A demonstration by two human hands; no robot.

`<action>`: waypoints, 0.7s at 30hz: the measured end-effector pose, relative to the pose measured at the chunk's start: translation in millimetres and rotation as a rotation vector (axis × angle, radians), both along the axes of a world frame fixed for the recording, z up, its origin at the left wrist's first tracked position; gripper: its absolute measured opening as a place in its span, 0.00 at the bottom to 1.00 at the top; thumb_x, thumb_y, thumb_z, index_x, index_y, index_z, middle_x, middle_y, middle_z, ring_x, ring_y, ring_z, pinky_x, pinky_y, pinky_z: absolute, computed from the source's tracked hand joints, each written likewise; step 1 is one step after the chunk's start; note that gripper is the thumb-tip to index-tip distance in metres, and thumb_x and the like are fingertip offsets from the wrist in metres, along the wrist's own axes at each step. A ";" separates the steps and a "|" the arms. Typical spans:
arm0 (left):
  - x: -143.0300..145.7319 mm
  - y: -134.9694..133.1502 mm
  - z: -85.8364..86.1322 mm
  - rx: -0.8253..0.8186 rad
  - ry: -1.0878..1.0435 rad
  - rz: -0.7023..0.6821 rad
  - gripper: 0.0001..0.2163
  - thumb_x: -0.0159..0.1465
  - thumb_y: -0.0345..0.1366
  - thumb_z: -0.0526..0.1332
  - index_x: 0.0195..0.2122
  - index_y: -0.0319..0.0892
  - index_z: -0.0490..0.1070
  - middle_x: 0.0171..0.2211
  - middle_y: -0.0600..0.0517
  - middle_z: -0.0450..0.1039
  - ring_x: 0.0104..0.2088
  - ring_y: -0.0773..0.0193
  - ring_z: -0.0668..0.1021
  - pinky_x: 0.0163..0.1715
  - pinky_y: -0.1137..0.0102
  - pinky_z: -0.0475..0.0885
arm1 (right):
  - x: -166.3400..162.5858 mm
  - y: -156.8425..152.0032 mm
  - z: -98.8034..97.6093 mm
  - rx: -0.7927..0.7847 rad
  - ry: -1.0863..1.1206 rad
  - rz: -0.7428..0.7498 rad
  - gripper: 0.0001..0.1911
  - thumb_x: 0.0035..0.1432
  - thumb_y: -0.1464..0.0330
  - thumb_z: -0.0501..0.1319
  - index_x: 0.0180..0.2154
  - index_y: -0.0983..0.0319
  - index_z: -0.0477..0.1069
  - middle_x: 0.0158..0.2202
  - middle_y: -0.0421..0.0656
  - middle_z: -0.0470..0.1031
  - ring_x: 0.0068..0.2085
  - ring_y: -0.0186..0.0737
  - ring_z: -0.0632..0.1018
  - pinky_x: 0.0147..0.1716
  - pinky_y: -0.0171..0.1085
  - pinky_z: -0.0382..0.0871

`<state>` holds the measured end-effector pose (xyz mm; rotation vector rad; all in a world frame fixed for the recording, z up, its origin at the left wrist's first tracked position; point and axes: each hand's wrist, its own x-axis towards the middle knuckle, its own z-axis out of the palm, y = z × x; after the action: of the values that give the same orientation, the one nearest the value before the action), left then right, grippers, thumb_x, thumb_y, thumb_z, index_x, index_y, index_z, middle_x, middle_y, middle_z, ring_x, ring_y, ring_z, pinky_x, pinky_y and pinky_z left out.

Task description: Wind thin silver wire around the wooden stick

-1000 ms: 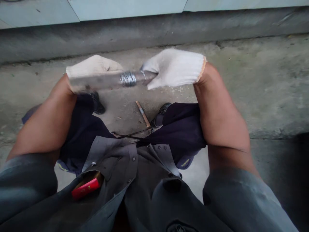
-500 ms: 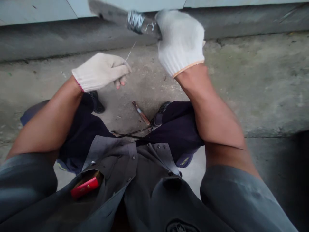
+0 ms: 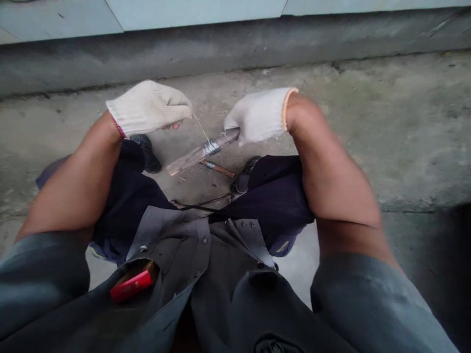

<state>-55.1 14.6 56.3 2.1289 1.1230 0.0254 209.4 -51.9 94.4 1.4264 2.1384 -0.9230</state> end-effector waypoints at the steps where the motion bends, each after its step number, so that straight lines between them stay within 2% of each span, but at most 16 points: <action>1: -0.8 -0.4 -0.2 0.000 -0.024 0.019 0.15 0.71 0.46 0.63 0.30 0.47 0.81 0.24 0.55 0.77 0.25 0.66 0.72 0.31 0.69 0.64 | 4.8 0.4 0.4 -0.005 0.083 0.002 0.30 0.80 0.52 0.48 0.49 0.63 0.84 0.44 0.44 0.85 0.37 0.38 0.74 0.48 0.42 0.72; 3: -1.6 -2.0 -0.3 -0.014 -0.099 0.069 0.15 0.69 0.49 0.65 0.30 0.48 0.82 0.25 0.54 0.79 0.26 0.65 0.73 0.30 0.67 0.67 | 10.4 2.2 3.7 0.076 0.183 -0.039 0.29 0.78 0.49 0.51 0.49 0.61 0.84 0.43 0.42 0.84 0.39 0.39 0.75 0.47 0.40 0.71; 6: 0.9 -6.1 0.6 -0.061 -0.203 0.112 0.18 0.69 0.56 0.66 0.29 0.51 0.81 0.27 0.51 0.82 0.27 0.62 0.74 0.28 0.64 0.69 | 9.6 7.4 11.6 0.310 0.167 -0.159 0.23 0.70 0.47 0.63 0.45 0.59 0.81 0.37 0.41 0.80 0.37 0.40 0.74 0.41 0.38 0.67; 8: 5.2 -9.2 1.0 -0.069 -0.245 0.105 0.19 0.73 0.53 0.63 0.28 0.50 0.80 0.27 0.51 0.82 0.25 0.63 0.75 0.26 0.65 0.69 | 5.6 11.5 14.0 0.442 0.106 -0.221 0.21 0.69 0.48 0.64 0.45 0.60 0.79 0.37 0.44 0.78 0.37 0.42 0.74 0.40 0.39 0.66; 10: 10.4 -11.7 -0.6 -0.086 -0.271 0.108 0.16 0.75 0.46 0.62 0.31 0.47 0.79 0.27 0.52 0.81 0.22 0.66 0.76 0.26 0.67 0.69 | 1.8 14.8 11.6 0.546 0.023 -0.261 0.21 0.72 0.50 0.61 0.49 0.60 0.79 0.44 0.49 0.81 0.42 0.46 0.76 0.44 0.40 0.68; 13: 17.7 -14.1 -7.7 -0.122 -0.281 0.119 0.13 0.76 0.41 0.63 0.35 0.45 0.80 0.27 0.52 0.81 0.21 0.67 0.75 0.23 0.71 0.67 | -2.2 15.7 3.5 0.629 -0.065 -0.286 0.26 0.74 0.55 0.56 0.64 0.58 0.76 0.59 0.57 0.81 0.54 0.57 0.78 0.55 0.46 0.70; 15: 21.1 -15.4 -12.1 -0.135 -0.269 0.090 0.13 0.76 0.42 0.63 0.35 0.44 0.80 0.28 0.52 0.82 0.20 0.67 0.76 0.23 0.71 0.67 | -5.2 14.2 1.2 0.668 -0.111 -0.325 0.29 0.74 0.60 0.51 0.70 0.56 0.72 0.64 0.59 0.78 0.59 0.62 0.77 0.59 0.51 0.70; 17: 22.9 -16.6 -12.3 -0.173 -0.267 0.061 0.13 0.76 0.43 0.63 0.36 0.44 0.81 0.30 0.51 0.84 0.21 0.66 0.78 0.24 0.71 0.68 | -9.5 13.0 3.7 0.663 -0.183 -0.378 0.31 0.74 0.64 0.47 0.71 0.58 0.71 0.65 0.63 0.76 0.62 0.65 0.76 0.60 0.56 0.70; 21: 19.8 -15.5 0.0 -0.146 -0.216 0.081 0.14 0.76 0.44 0.63 0.35 0.44 0.80 0.32 0.50 0.84 0.22 0.64 0.78 0.25 0.69 0.67 | -19.4 12.1 13.0 0.615 -0.352 -0.405 0.29 0.73 0.71 0.48 0.66 0.75 0.76 0.61 0.76 0.75 0.63 0.75 0.79 0.58 0.63 0.72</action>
<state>-35.3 -0.9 56.2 1.9011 1.0502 0.2004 190.0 -39.8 107.4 2.1810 1.9714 -0.0807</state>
